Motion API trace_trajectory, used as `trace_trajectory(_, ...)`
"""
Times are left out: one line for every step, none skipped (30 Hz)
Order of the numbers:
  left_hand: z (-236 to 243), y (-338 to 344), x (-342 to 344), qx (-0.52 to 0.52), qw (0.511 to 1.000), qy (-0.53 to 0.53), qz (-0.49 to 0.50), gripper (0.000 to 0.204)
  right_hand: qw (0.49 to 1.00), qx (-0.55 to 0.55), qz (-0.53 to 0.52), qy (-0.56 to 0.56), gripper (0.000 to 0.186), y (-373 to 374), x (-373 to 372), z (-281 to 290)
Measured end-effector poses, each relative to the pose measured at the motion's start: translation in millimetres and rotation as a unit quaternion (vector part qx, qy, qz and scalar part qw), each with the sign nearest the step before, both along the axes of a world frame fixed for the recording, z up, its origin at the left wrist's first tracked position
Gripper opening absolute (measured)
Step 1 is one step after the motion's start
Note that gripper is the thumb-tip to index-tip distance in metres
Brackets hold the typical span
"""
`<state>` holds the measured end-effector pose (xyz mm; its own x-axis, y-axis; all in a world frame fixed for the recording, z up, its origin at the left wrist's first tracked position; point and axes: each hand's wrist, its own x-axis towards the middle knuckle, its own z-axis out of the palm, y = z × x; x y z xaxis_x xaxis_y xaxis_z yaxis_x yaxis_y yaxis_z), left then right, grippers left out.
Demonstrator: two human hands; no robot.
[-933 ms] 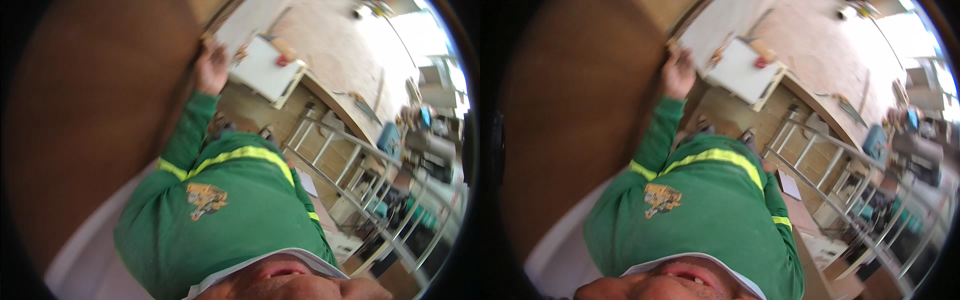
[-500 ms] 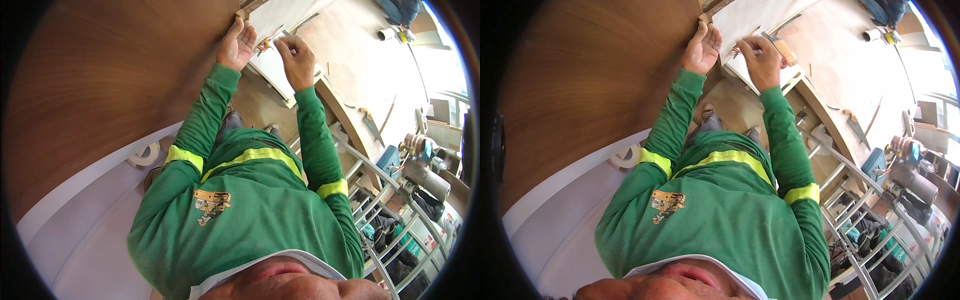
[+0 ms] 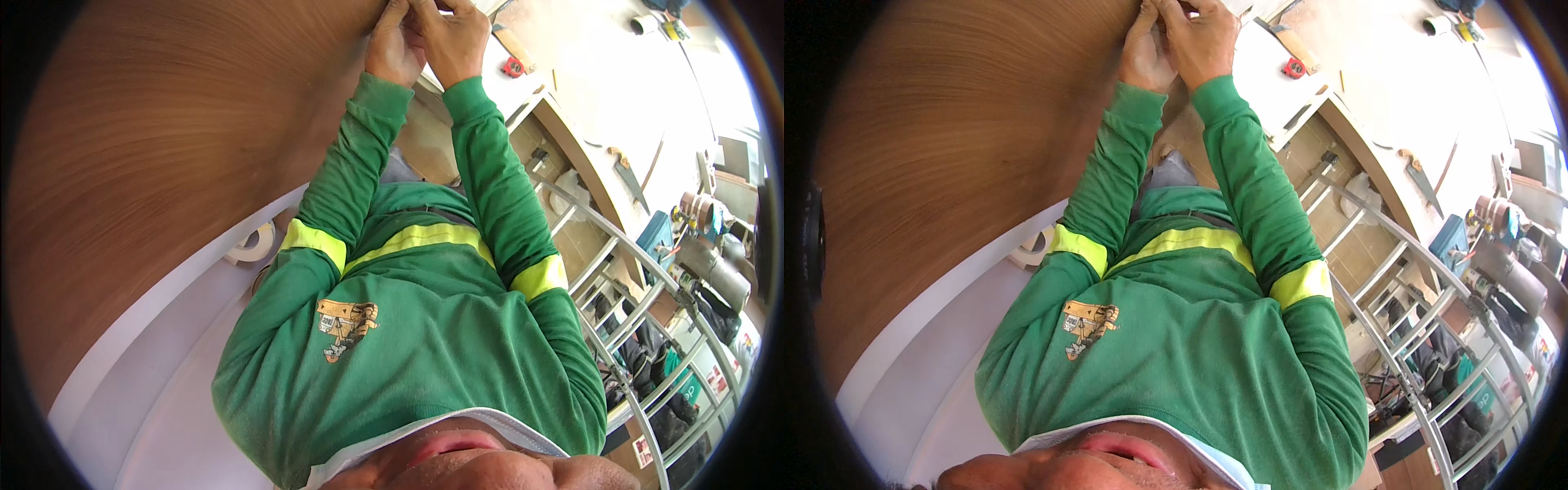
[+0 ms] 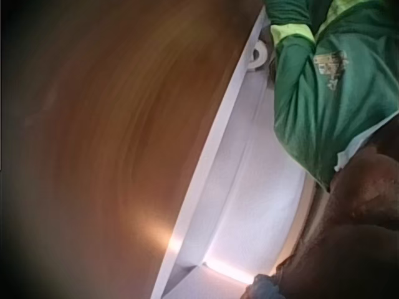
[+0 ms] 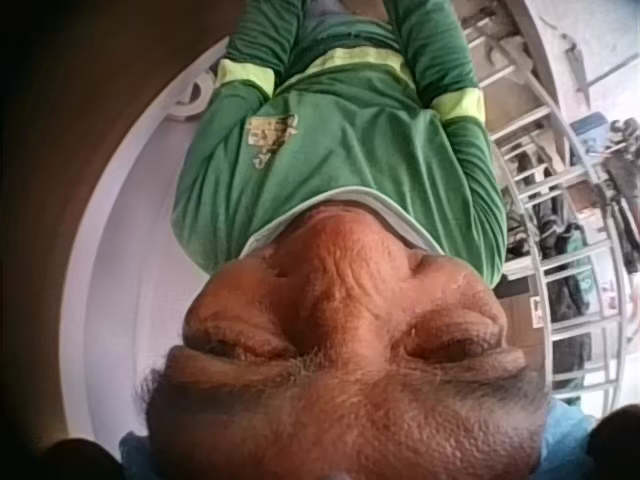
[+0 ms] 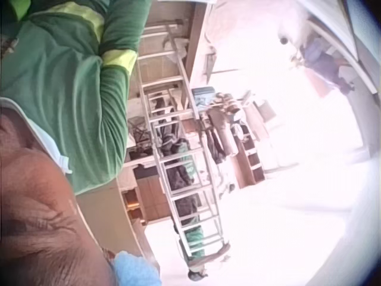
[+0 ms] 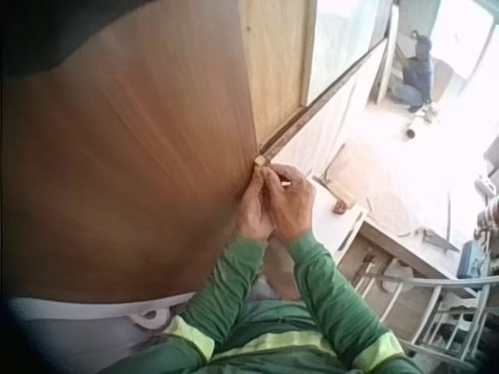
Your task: The person uses a hand saw to cut a small wooden block and then fits it into a gap on a curved wooden structure. They repeatedly adjust the block and use a chisel to refine the fit, working on a construction site with other workers visible in the background.
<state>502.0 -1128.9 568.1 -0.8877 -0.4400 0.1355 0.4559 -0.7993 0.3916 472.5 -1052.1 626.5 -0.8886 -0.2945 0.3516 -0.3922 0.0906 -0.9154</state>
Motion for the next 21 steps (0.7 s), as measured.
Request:
trace_trajectory(0,1,-2,-0.003,1.000,-0.017,0.008,0.021,1.000,0.002,0.001,0.004,0.024,0,-2,1)
trace_trajectory(0,1,-3,0.007,1.000,-0.008,0.003,0.022,1.000,0.004,0.002,0.007,0.024,0,-4,1)
trace_trajectory(-1,1,-2,0.016,1.000,0.002,-0.001,0.022,1.000,0.006,0.003,0.011,0.024,0,-4,1)
trace_trajectory(-2,0,-3,0.027,1.000,0.011,-0.007,0.023,1.000,0.000,0.009,0.005,0.024,1,-5,1)
trace_trajectory(-3,0,-3,0.022,1.000,-0.003,-0.001,0.024,1.000,-0.005,0.015,-0.002,0.024,2,-5,0)
trace_trajectory(-3,-1,-4,0.017,1.000,-0.017,0.005,0.025,1.000,-0.010,0.022,-0.008,0.024,4,-6,0)
trace_trajectory(-4,-1,-5,0.012,0.999,-0.032,0.011,0.026,0.999,-0.012,0.026,-0.020,0.024,6,-5,0)
trace_trajectory(7,4,-3,0.008,0.998,-0.052,0.017,0.025,0.999,-0.013,0.029,-0.032,0.023,9,-4,0)
trace_trajectory(19,12,0,0.003,0.997,-0.072,0.022,0.026,0.998,-0.014,0.032,-0.044,0.023,13,-4,-1)
trace_trajectory(27,16,5,-0.005,0.995,-0.094,0.029,0.029,0.998,-0.023,0.032,-0.053,0.022,17,-1,-6)
trace_trajectory(17,12,6,0.008,0.993,-0.119,-0.008,0.032,0.997,-0.033,0.033,-0.061,0.022,23,2,-16)
trace_trajectory(0,2,7,0.021,0.988,-0.144,-0.044,0.037,0.996,-0.043,0.034,-0.071,0.021,32,6,-26)
trace_trajectory(-12,-7,8,0.033,0.981,-0.170,-0.081,0.043,0.993,-0.020,0.047,-0.107,0.022,48,10,-39)
trace_trajectory(-14,-10,8,0.044,0.974,-0.203,-0.090,0.046,0.992,-0.041,0.038,-0.113,0.023,54,12,-60)
trace_trajectory(-15,-12,6,0.054,0.965,-0.235,-0.099,0.050,0.991,-0.062,0.028,-0.119,0.023,56,11,-84)
trace_trajectory(-11,-14,5,0.061,0.956,-0.269,-0.102,0.055,0.988,-0.086,0.022,-0.126,0.023,53,14,-90)
trace_trajectory(-8,-15,6,0.062,0.951,-0.287,-0.102,0.056,0.978,-0.107,0.026,-0.176,0.025,56,18,-95)
trace_trajectory(-5,-15,7,0.054,0.948,-0.296,-0.101,0.056,0.983,-0.088,0.023,-0.162,0.022,57,18,-100)
trace_trajectory(1,-17,11,0.046,0.947,-0.304,-0.095,0.056,0.986,-0.069,0.026,-0.147,0.019,57,18,-99)
trace_trajectory(3,-19,15,0.039,0.945,-0.312,-0.090,0.056,0.990,-0.048,0.028,-0.132,0.017,56,18,-98)
trace_trajectory(2,-23,16,0.029,0.947,-0.305,-0.096,0.055,0.991,-0.054,0.010,-0.125,0.015,52,19,-96)
